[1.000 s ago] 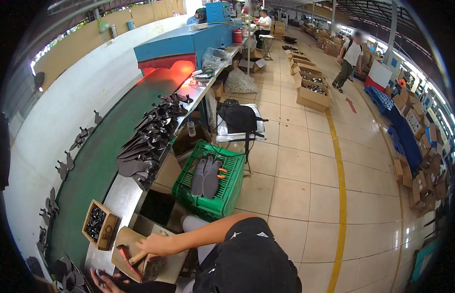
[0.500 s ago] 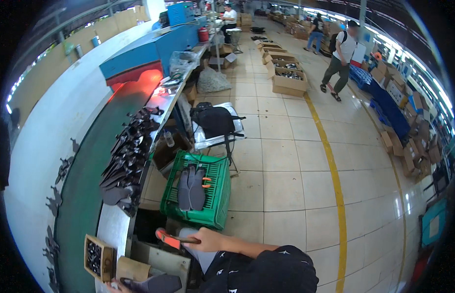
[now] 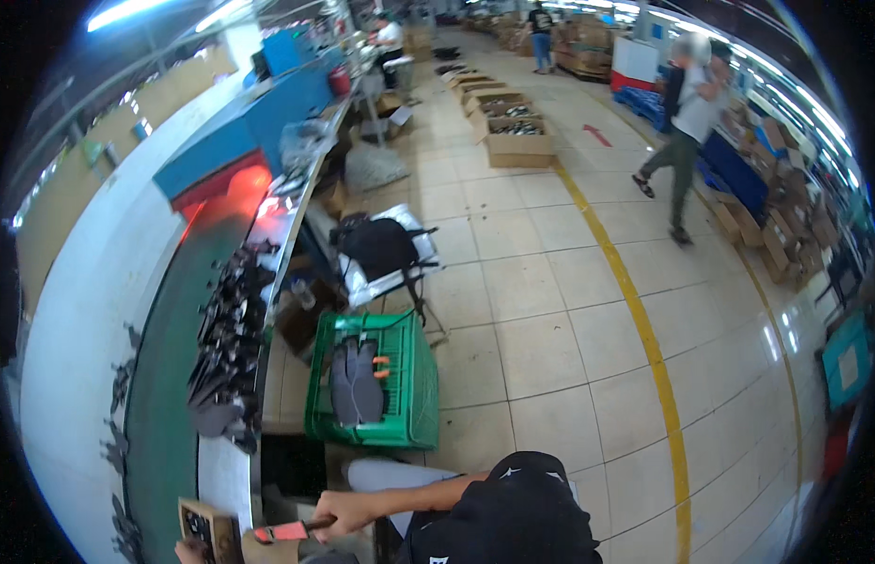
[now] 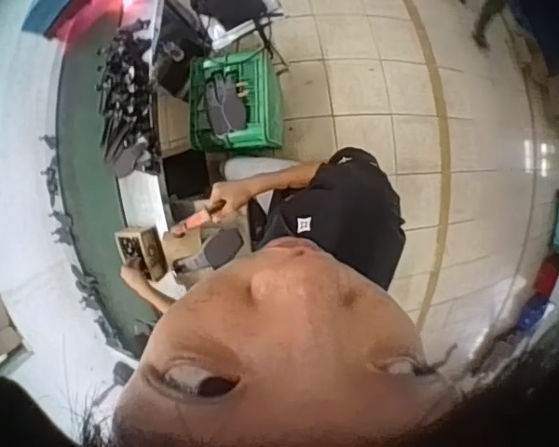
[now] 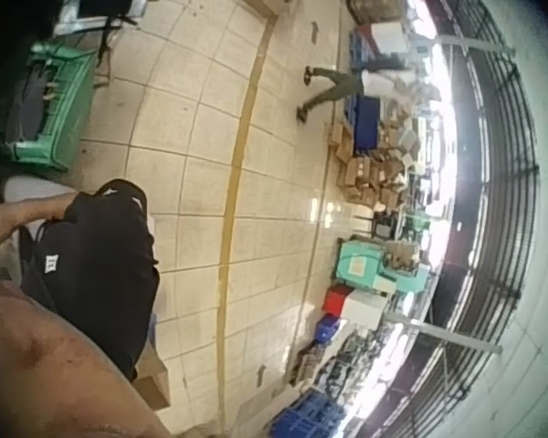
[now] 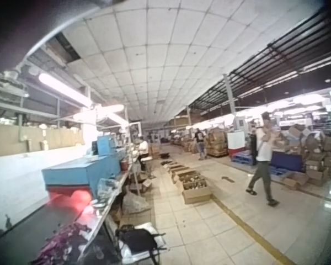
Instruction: Hammering small components onto shoe soles at a workbench.
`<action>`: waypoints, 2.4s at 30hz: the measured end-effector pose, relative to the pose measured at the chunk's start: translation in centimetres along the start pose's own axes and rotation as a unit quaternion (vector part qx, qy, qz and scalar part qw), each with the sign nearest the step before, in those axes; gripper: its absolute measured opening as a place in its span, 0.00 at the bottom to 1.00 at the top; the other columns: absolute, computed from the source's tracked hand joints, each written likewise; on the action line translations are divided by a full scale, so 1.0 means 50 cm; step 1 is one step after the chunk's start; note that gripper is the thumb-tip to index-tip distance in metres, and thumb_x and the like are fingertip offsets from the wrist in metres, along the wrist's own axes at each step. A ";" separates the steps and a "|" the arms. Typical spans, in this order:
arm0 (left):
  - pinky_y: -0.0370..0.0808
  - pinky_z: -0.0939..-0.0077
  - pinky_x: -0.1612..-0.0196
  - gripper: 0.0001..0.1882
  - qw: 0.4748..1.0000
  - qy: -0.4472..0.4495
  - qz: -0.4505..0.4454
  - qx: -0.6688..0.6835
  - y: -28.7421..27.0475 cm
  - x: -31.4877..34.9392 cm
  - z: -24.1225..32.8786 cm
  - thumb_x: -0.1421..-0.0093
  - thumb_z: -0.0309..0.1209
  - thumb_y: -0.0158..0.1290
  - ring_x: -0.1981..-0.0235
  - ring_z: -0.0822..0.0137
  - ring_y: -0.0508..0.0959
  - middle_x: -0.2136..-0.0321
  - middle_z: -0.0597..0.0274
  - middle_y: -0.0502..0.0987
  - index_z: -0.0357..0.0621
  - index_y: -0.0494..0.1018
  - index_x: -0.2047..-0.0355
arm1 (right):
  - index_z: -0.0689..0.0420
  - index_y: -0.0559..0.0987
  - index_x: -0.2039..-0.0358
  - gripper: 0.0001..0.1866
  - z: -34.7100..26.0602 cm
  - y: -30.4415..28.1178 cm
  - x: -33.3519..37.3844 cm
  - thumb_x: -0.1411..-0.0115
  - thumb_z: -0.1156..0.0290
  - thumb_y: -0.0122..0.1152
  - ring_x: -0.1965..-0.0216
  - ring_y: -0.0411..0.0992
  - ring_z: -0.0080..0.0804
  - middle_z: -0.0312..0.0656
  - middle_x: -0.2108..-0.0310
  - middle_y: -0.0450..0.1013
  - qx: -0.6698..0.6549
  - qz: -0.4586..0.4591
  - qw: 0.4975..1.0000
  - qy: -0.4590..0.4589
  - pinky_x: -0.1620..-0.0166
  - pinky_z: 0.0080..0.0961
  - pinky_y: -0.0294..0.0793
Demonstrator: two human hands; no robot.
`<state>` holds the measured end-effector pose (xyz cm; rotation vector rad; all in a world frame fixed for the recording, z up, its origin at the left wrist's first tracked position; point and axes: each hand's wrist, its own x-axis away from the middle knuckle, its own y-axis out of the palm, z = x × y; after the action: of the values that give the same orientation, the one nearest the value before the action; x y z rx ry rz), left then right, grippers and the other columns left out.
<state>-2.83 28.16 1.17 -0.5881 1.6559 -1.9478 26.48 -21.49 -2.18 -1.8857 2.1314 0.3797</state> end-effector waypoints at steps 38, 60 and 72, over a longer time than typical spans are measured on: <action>0.77 0.72 0.60 0.16 0.837 0.036 0.405 0.366 -0.102 0.467 0.721 0.53 0.21 0.66 0.63 0.62 0.80 0.64 0.57 0.80 0.39 0.80 0.61 | 0.67 0.78 0.60 0.10 -0.200 0.147 -0.157 0.43 0.79 0.65 0.83 0.66 0.17 0.48 0.60 0.74 -0.217 -0.062 0.966 0.124 0.83 0.13 0.62; 0.74 0.68 0.52 0.28 0.906 -0.238 0.295 0.190 0.068 0.426 0.499 0.49 0.35 0.67 0.54 0.54 0.76 0.52 0.51 0.74 0.39 0.73 0.50 | 0.67 0.79 0.65 0.06 -0.074 0.149 -0.258 0.43 0.82 0.60 0.85 0.65 0.15 0.42 0.70 0.79 0.000 -0.109 0.991 0.073 0.80 0.14 0.64; 0.75 0.70 0.56 0.16 0.824 -0.169 0.370 0.396 0.116 0.359 0.485 0.49 0.27 0.65 0.63 0.63 0.81 0.64 0.53 0.82 0.37 0.79 0.59 | 0.62 0.78 0.60 0.11 0.033 0.207 -0.395 0.44 0.77 0.61 0.76 0.71 0.41 0.49 0.76 0.73 0.214 -0.260 0.939 -0.069 0.68 0.30 0.71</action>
<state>-1.02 -2.44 -0.66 0.0623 0.5771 -1.5828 18.57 -1.43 3.73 -1.9797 1.3993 -0.0645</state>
